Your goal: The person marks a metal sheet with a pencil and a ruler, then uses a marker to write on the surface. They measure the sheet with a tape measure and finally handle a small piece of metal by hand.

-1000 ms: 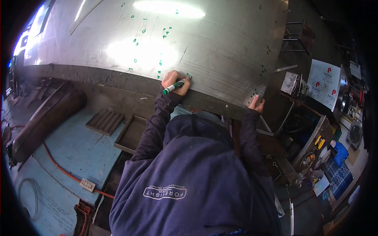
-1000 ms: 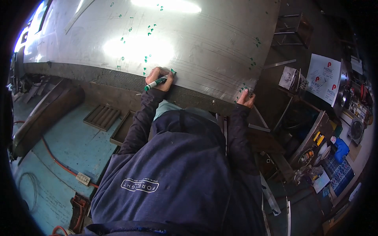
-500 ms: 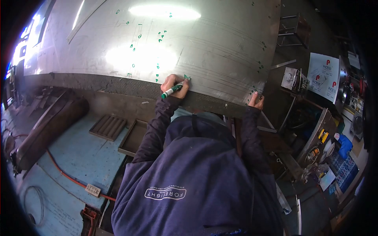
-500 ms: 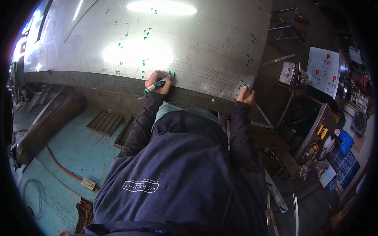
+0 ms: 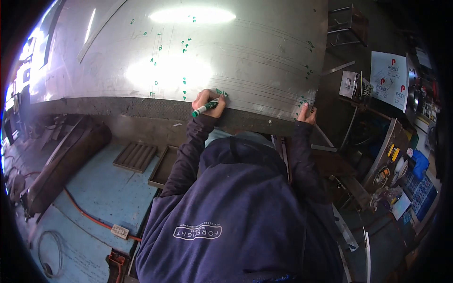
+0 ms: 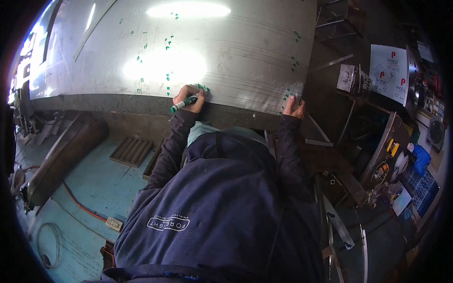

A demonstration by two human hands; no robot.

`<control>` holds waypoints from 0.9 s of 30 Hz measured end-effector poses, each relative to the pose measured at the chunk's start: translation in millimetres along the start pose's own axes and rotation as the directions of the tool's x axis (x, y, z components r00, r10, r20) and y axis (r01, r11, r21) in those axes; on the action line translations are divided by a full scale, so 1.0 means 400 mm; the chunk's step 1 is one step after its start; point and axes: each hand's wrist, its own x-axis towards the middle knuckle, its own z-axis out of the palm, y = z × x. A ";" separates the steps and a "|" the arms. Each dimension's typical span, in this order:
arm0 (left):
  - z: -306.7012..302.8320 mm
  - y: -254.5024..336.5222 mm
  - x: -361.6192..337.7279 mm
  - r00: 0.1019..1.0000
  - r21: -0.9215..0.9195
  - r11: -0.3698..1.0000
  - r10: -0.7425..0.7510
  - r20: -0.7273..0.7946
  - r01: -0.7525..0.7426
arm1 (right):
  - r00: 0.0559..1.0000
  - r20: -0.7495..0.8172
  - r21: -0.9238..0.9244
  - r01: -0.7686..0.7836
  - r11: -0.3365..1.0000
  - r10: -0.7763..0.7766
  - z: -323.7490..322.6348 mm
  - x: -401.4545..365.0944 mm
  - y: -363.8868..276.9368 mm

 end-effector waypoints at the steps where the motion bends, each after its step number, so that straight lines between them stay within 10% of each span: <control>1: 0.013 0.011 -0.002 0.999 -0.069 0.998 -0.010 -0.041 0.007 | 1.000 -0.007 0.010 0.013 1.000 -0.013 0.003 0.001 -0.001; 27: 0.060 0.020 -0.014 0.998 0.017 1.000 0.025 0.052 -0.026 | 0.999 0.016 0.059 -0.030 0.998 0.029 -0.001 -0.006 -0.006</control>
